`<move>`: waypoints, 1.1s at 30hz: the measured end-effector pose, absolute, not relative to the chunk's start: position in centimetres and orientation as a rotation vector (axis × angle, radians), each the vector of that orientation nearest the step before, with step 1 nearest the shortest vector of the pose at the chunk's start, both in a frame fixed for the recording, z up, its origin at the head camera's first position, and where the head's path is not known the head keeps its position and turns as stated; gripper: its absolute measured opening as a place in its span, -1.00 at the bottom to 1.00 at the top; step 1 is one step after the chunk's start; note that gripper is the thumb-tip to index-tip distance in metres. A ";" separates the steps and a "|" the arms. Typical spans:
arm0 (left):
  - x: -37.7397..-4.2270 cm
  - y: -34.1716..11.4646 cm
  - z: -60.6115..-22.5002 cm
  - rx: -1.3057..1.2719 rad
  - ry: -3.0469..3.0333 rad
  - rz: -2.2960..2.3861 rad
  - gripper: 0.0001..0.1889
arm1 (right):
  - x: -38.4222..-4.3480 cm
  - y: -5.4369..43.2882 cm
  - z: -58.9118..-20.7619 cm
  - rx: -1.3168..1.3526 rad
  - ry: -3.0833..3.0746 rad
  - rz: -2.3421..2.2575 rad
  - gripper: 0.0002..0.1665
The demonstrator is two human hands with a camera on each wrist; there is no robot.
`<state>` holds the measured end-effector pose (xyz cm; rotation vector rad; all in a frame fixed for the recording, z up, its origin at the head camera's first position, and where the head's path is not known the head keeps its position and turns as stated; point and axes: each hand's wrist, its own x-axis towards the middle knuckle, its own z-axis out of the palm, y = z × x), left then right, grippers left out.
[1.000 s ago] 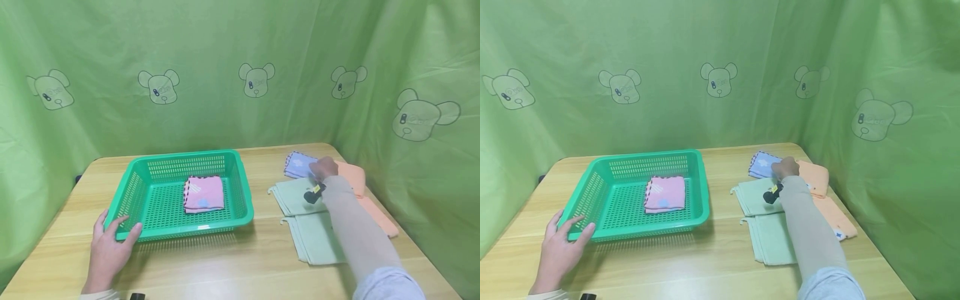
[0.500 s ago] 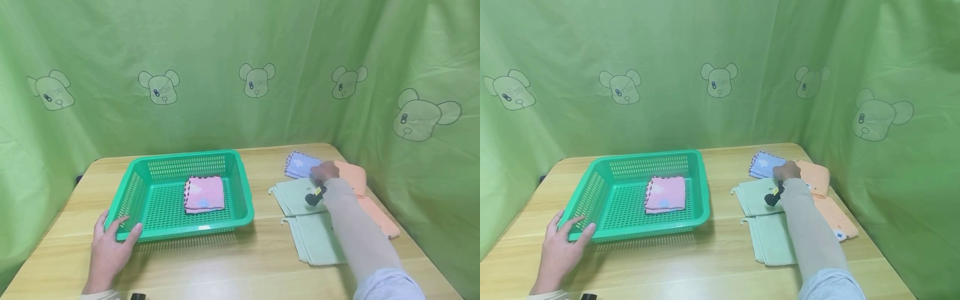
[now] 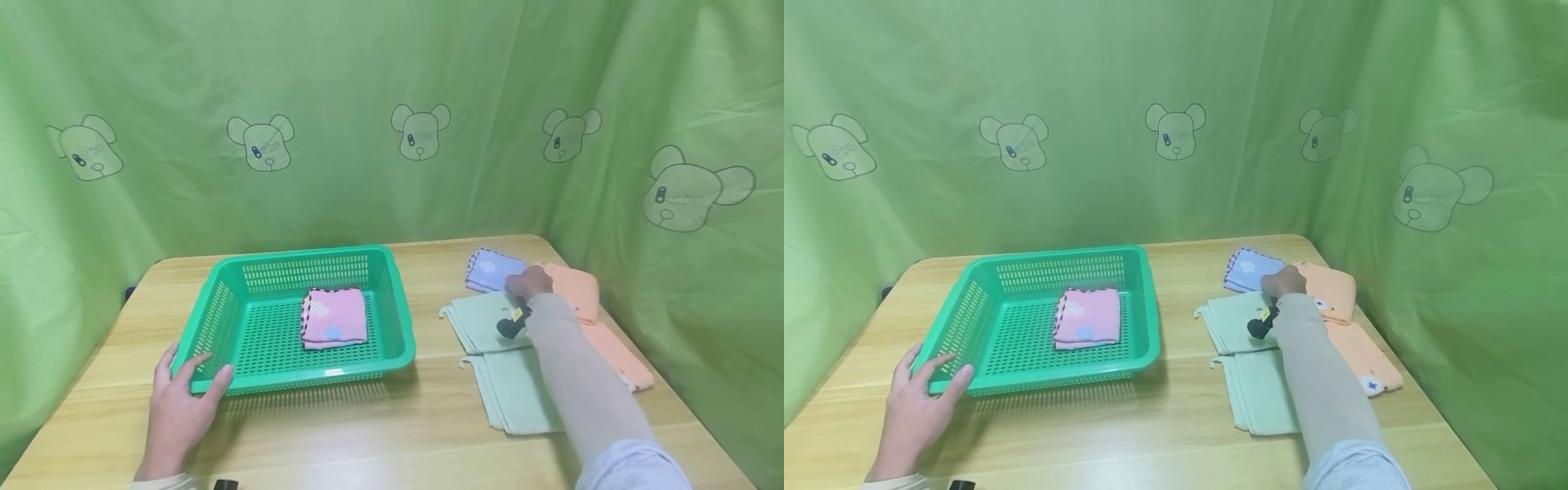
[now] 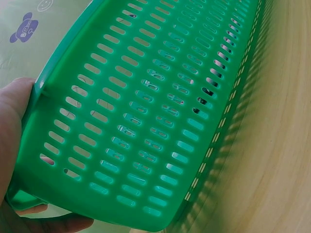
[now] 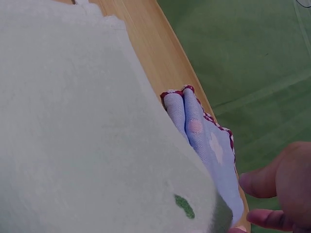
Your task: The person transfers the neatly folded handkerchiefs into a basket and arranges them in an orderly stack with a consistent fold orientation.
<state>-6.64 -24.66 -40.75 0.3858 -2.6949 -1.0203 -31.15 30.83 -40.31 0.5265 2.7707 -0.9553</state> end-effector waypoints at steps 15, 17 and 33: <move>-6.5 -24.6 -40.9 0.396 -2.686 -1.026 -0.34 | -31.4 29.3 -39.9 0.337 2.771 -0.880 -0.21; -6.5 -24.5 -40.9 0.387 -2.683 -1.027 -0.34 | -31.4 29.2 -40.0 0.341 2.777 -0.879 -0.20; -6.6 -24.6 -41.0 0.371 -2.668 -1.018 -0.35 | -31.4 28.9 -40.3 0.360 2.729 -0.924 -0.13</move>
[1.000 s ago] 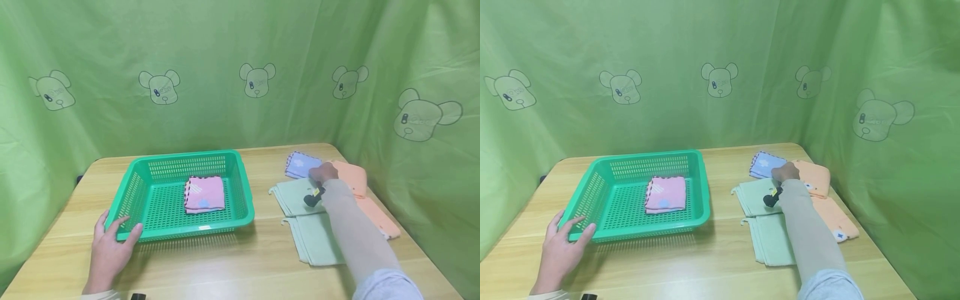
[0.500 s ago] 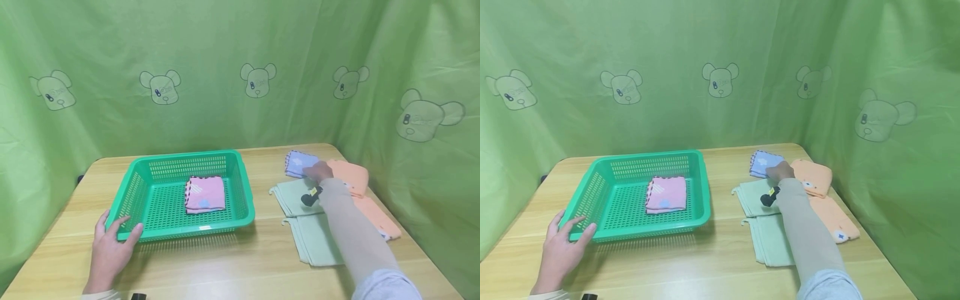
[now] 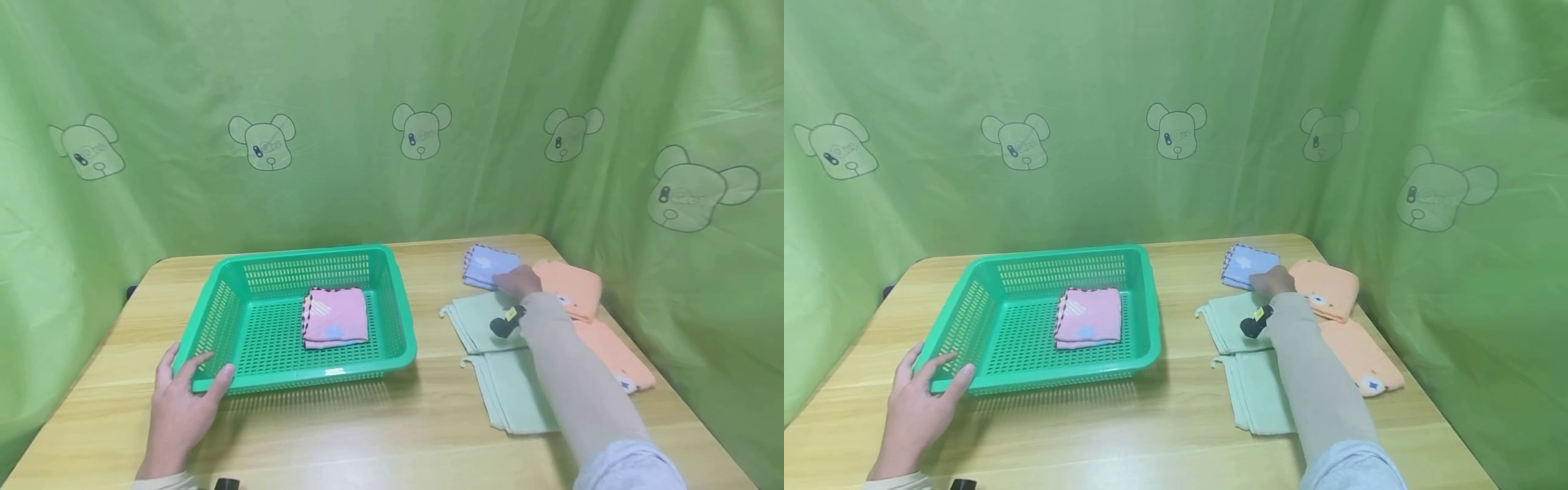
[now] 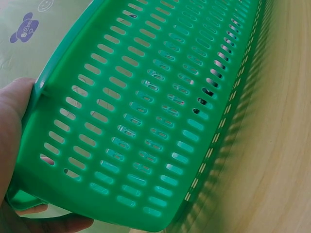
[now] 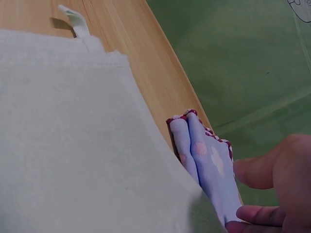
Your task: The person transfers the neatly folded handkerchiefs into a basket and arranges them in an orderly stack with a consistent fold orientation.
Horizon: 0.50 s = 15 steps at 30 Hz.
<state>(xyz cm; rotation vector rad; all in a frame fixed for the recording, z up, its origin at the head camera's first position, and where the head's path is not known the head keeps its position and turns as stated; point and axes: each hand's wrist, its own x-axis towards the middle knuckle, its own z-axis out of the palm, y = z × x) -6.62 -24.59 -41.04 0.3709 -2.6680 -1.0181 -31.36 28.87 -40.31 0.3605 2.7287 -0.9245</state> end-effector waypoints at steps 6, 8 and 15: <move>-6.6 -24.6 -41.1 0.373 -2.661 -1.016 -0.36 | -31.5 28.8 -40.3 0.359 2.744 -0.921 -0.17; -6.6 -24.6 -41.1 0.371 -2.657 -1.015 -0.36 | -31.5 28.7 -40.1 0.355 2.749 -0.909 -0.20; -6.6 -24.4 -41.0 0.368 -2.648 -1.013 -0.37 | -31.8 29.1 -40.5 0.381 2.743 -0.927 -0.25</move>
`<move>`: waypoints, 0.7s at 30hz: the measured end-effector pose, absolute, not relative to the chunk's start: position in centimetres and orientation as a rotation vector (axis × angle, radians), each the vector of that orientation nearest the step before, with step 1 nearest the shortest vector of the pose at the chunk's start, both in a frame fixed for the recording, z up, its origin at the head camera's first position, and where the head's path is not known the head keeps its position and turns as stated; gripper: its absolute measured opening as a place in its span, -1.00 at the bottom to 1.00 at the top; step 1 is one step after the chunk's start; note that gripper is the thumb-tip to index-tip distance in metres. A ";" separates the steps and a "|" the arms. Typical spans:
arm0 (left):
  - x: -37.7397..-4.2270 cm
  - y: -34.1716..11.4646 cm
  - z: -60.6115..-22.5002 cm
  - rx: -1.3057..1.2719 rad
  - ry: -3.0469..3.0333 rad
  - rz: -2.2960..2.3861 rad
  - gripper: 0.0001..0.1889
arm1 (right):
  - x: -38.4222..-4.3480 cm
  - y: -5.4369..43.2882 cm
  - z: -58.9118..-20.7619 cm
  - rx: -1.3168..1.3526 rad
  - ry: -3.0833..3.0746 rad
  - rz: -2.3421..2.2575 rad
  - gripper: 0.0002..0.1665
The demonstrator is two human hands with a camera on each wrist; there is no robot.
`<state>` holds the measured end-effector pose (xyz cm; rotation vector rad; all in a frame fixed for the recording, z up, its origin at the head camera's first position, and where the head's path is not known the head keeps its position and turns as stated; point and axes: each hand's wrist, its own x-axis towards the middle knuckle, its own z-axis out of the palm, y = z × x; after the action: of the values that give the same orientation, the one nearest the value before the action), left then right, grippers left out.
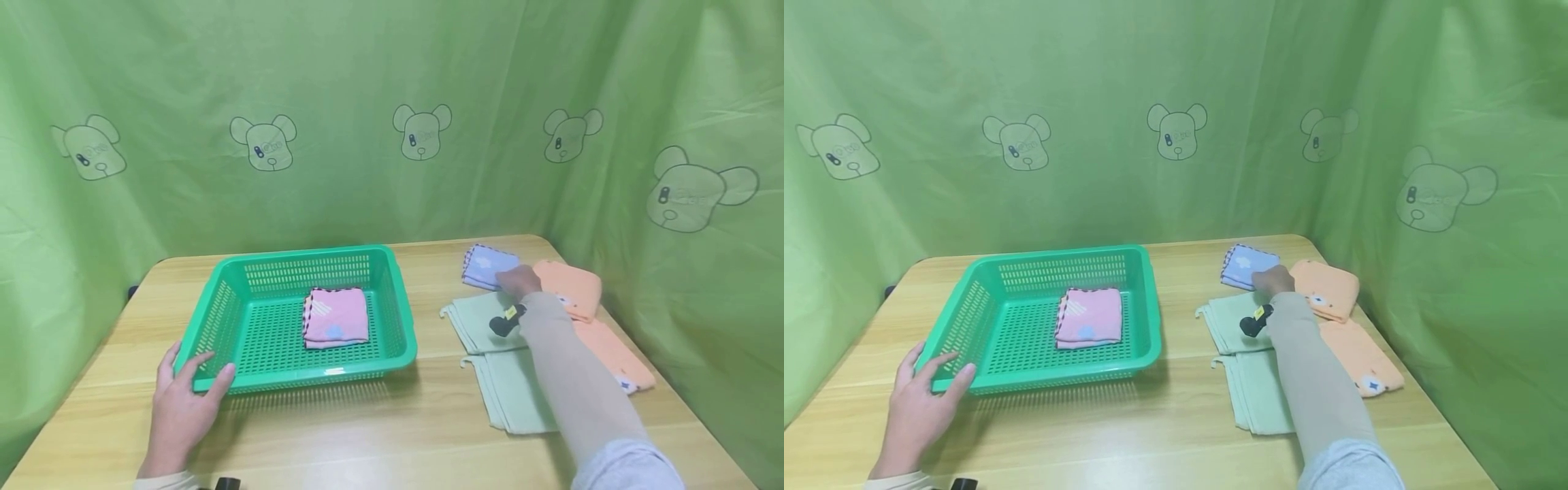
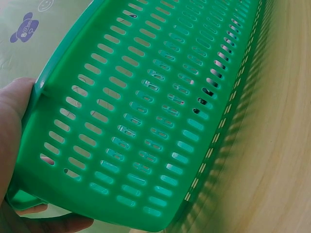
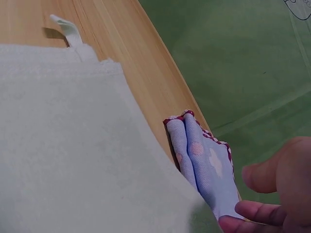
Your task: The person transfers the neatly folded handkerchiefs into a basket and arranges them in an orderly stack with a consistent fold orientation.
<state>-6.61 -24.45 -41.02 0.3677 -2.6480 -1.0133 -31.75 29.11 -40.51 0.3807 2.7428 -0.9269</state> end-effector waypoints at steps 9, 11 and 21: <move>-6.7 -24.5 -41.1 0.356 -2.643 -1.004 -0.36 | -32.0 29.2 -41.3 0.389 2.756 -0.939 -0.26; -6.7 -24.5 -41.1 0.355 -2.643 -1.005 -0.36 | -31.9 29.2 -41.4 0.409 2.760 -0.954 -0.26; -6.7 -24.4 -41.1 0.360 -2.639 -1.015 -0.37 | -31.0 29.1 -41.3 0.618 2.786 -1.156 -0.54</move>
<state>-6.67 -24.44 -41.11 0.3604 -2.6391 -1.0154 -31.00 29.07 -41.32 0.6181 2.7862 -1.1565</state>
